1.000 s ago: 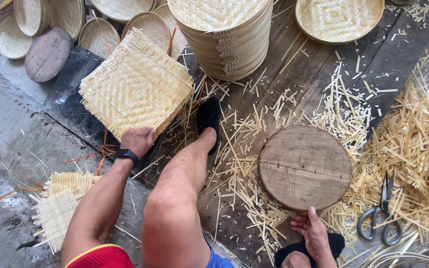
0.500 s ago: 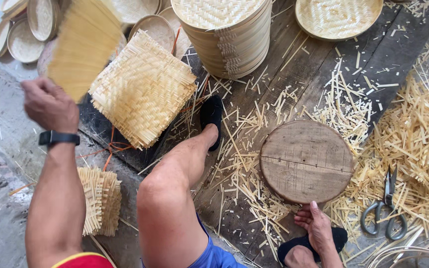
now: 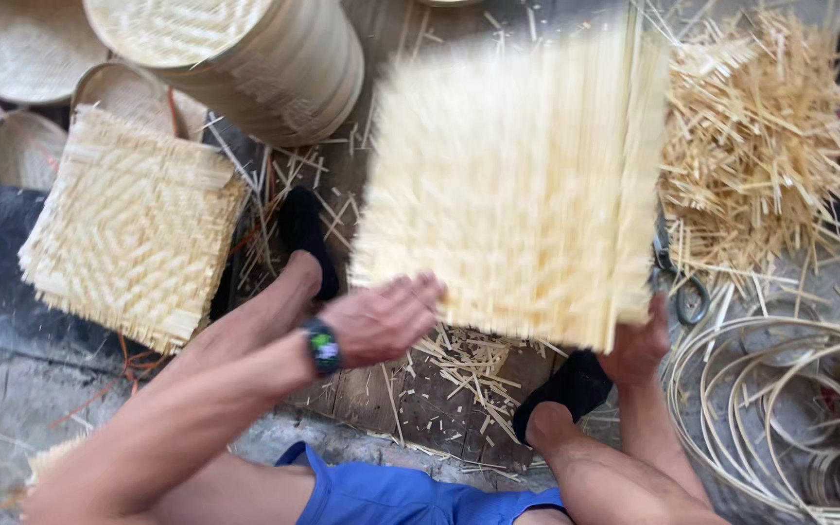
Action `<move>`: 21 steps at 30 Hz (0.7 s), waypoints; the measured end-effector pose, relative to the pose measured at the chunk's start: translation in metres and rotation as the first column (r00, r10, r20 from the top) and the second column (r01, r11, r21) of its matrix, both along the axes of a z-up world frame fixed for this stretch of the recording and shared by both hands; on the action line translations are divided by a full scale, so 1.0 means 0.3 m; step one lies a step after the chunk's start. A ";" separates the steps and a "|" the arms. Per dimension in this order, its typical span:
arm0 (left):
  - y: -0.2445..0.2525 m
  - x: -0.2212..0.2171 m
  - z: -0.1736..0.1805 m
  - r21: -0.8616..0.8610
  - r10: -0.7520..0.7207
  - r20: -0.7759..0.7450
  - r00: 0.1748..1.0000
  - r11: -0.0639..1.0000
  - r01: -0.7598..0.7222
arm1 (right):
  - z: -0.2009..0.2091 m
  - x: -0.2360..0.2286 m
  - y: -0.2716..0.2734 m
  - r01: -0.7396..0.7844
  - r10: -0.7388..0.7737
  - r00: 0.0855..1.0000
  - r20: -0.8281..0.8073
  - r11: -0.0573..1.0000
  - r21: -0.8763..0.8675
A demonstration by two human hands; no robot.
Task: The person constructs bamboo steamer components by hand and using shears, fitting woven bamboo mats into circular frames and trimming excess bamboo strips from a wooden mold.
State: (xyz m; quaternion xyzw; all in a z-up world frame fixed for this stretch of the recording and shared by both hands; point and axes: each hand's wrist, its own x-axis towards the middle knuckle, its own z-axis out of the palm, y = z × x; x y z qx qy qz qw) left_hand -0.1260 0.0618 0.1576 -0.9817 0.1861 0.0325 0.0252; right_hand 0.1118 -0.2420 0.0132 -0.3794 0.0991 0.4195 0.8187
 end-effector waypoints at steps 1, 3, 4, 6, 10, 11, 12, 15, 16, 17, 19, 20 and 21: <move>-0.058 0.023 -0.123 -0.090 0.005 -0.013 1.000 0.996 -0.006 | -0.007 0.025 0.005 -0.081 0.084 0.989 0.119 0.996 -0.031; -0.127 0.022 -0.299 -0.182 0.023 -0.109 0.994 0.982 -0.043 | -0.098 0.075 0.022 -0.228 0.259 0.904 0.340 0.965 -0.127; -0.151 0.020 -0.355 -0.184 0.037 -0.187 0.982 0.980 -0.072 | -0.161 0.070 0.029 -0.209 0.309 0.886 0.344 0.931 -0.298; -0.161 0.028 -0.417 -0.265 0.187 -0.338 0.922 0.922 -0.284 | -0.271 0.065 0.028 -0.158 0.419 0.852 0.313 0.777 -0.610; -0.011 0.094 -0.533 -0.378 0.837 -0.342 0.427 0.294 -0.878 | -0.343 0.055 0.021 -0.143 0.333 0.908 0.254 0.817 -0.558; 0.073 0.130 -0.577 -0.440 0.921 -0.275 0.277 0.135 -0.888 | -0.331 0.048 0.026 -0.130 0.323 0.907 0.269 0.824 -0.551; 0.137 0.156 -0.615 -0.512 0.971 -0.212 0.109 -0.016 -0.859 | -0.308 0.047 0.035 -0.115 0.314 0.905 0.288 0.831 -0.544; 0.239 0.152 -0.664 -0.291 0.537 -0.843 -0.028 -0.500 -0.815 | -0.188 0.022 0.074 0.115 0.548 0.743 0.385 0.462 -0.880; 0.234 0.150 -0.677 -0.337 0.552 -0.834 0.003 -0.505 -0.795 | -0.142 0.010 0.088 0.289 0.622 0.578 0.529 0.450 -0.845; 0.224 0.148 -0.689 -0.381 0.567 -0.823 0.034 -0.509 -0.772 | -0.101 -0.003 0.107 0.446 0.685 0.375 0.625 0.457 -0.769; 0.204 0.138 -0.702 -0.433 0.603 -0.796 0.055 -0.504 -0.747 | -0.046 -0.034 0.163 0.482 0.771 0.034 0.636 0.545 -0.687; 0.201 0.143 -0.699 -0.449 0.628 -0.777 0.052 -0.494 -0.745 | -0.031 -0.038 0.204 0.381 0.786 -0.092 0.612 0.595 -0.707; 0.195 0.148 -0.689 -0.465 0.652 -0.757 0.050 -0.483 -0.742 | -0.024 -0.052 0.247 0.378 0.815 -0.208 0.540 0.577 -0.724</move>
